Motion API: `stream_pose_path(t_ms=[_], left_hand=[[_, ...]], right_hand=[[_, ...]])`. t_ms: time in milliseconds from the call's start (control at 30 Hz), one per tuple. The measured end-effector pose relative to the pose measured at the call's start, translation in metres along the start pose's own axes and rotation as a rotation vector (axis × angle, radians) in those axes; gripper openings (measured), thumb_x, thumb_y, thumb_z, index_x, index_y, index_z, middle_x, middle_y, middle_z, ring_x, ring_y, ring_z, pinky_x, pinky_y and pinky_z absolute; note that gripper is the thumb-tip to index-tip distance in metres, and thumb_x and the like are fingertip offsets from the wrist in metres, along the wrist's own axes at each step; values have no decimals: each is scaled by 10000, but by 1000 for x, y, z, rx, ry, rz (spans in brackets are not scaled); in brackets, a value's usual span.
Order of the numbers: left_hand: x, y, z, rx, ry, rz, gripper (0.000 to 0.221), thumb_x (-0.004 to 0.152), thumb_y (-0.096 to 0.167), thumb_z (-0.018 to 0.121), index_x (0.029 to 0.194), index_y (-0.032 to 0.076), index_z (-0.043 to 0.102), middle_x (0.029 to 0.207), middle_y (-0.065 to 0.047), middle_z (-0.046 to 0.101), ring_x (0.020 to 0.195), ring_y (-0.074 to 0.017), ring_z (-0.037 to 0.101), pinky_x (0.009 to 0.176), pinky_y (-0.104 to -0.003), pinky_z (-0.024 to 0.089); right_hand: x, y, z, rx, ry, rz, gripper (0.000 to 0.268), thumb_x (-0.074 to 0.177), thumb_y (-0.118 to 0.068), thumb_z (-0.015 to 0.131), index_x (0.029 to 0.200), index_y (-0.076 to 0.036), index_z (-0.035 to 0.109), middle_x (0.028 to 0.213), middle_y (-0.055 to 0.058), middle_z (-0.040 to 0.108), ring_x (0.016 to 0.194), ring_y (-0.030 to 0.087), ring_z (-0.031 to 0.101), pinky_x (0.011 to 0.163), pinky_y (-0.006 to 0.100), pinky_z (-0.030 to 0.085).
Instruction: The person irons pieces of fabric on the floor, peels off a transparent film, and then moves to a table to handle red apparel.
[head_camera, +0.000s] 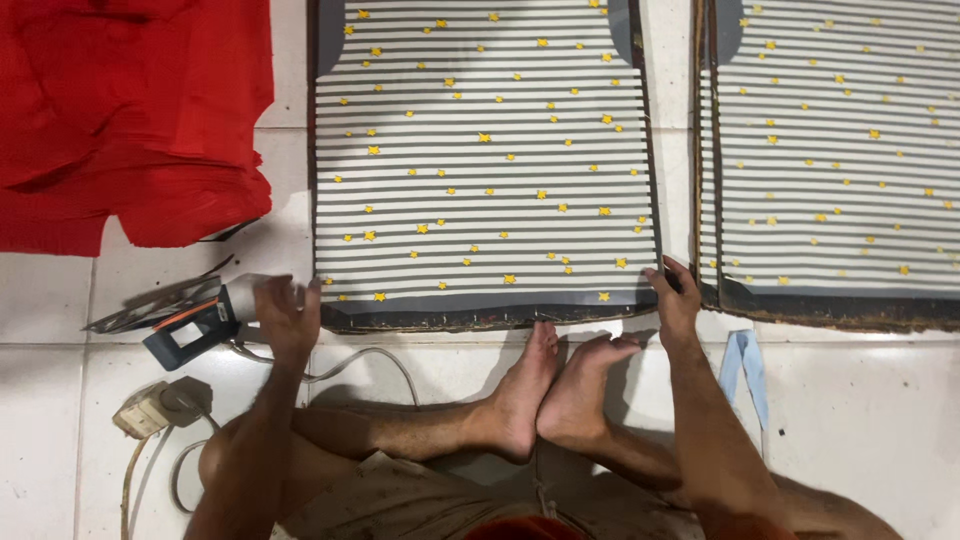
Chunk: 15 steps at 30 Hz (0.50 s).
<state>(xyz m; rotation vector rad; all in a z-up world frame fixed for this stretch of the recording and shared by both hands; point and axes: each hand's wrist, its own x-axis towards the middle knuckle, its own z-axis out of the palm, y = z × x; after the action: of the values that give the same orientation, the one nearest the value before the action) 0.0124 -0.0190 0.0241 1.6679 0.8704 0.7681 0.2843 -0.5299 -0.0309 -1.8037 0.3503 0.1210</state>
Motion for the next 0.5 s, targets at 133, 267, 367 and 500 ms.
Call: stream_pose_path(t_ms=[133, 267, 367, 500], left_hand=[[-36, 117, 17, 426, -71, 140, 318, 905, 72, 840, 1116, 56, 603, 999, -106, 635, 916, -255, 658, 831, -346, 578], [-133, 188, 119, 72, -801, -155, 878, 668, 443, 640, 1296, 20, 195, 1342, -133, 205, 1257, -299, 216, 1058, -484, 113], [-174, 182, 158, -91, -1479, -546, 1413, 538, 832, 368, 1463, 39, -349, 1655, -100, -282, 1556, -220, -225, 1146, -486, -329], [-171, 214, 157, -453, -1153, -1246, 1170, 614, 914, 66, 1602, 310, -99, 1674, 44, -223, 1547, -238, -174, 1180, -591, -173]], right_hand=[[6, 8, 1, -6, 0, -15, 500, 874, -247, 876, 1311, -113, 672, 1132, 149, 634, 1097, 243, 578, 950, 406, 454], [8, 1, -1, 0, -22, 2, 415, 913, -238, 786, 1296, -126, 673, 1211, 112, 649, 1149, 231, 581, 982, 388, 448], [5, -9, 0, 68, 7, 27, 359, 872, -182, 738, 1225, -125, 700, 1228, 37, 688, 1151, 149, 617, 994, 260, 481], [-15, -27, -6, 16, 173, -27, 347, 908, -194, 648, 1242, -112, 684, 1296, 68, 667, 1204, 196, 617, 1003, 286, 490]])
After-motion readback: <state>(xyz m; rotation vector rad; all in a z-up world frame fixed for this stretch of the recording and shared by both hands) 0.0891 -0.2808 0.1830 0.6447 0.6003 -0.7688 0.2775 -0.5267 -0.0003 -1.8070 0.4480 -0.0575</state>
